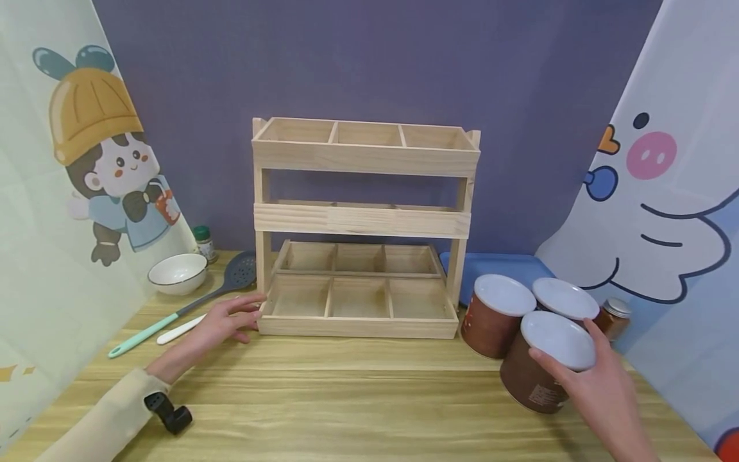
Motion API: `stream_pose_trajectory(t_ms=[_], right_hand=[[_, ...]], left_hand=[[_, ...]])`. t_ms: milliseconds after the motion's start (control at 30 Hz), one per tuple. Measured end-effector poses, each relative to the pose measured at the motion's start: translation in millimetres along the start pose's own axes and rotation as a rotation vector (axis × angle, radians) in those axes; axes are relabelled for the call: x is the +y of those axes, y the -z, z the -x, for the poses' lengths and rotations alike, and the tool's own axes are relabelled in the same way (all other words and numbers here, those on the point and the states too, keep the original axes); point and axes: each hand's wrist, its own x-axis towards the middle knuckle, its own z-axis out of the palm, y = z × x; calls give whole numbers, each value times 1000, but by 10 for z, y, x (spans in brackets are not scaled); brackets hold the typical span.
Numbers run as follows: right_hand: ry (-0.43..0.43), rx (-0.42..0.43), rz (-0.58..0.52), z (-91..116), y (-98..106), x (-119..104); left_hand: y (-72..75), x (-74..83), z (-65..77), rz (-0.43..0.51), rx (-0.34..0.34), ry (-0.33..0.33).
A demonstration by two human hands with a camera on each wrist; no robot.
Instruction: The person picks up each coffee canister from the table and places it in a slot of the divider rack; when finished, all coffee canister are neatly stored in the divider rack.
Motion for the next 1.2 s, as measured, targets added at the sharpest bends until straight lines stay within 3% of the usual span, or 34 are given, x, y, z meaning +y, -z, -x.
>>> stream_pose_trajectory(t_ms=[200, 667, 967, 1100, 1200], right_hand=[[-44, 0, -64, -22, -45, 16], [-201, 92, -166, 42, -146, -11], [-198, 84, -226, 144, -105, -89], [-172, 66, -170, 184, -72, -160], [-97, 70, -118, 246, -53, -217]], left_hand=[[-1, 5, 6, 9, 7, -3], [-16, -17, -18, 45, -1, 0], [-40, -17, -17, 137, -1, 8], [-52, -61, -12, 200, 14, 17], [-62, -108, -14, 195, 41, 14]])
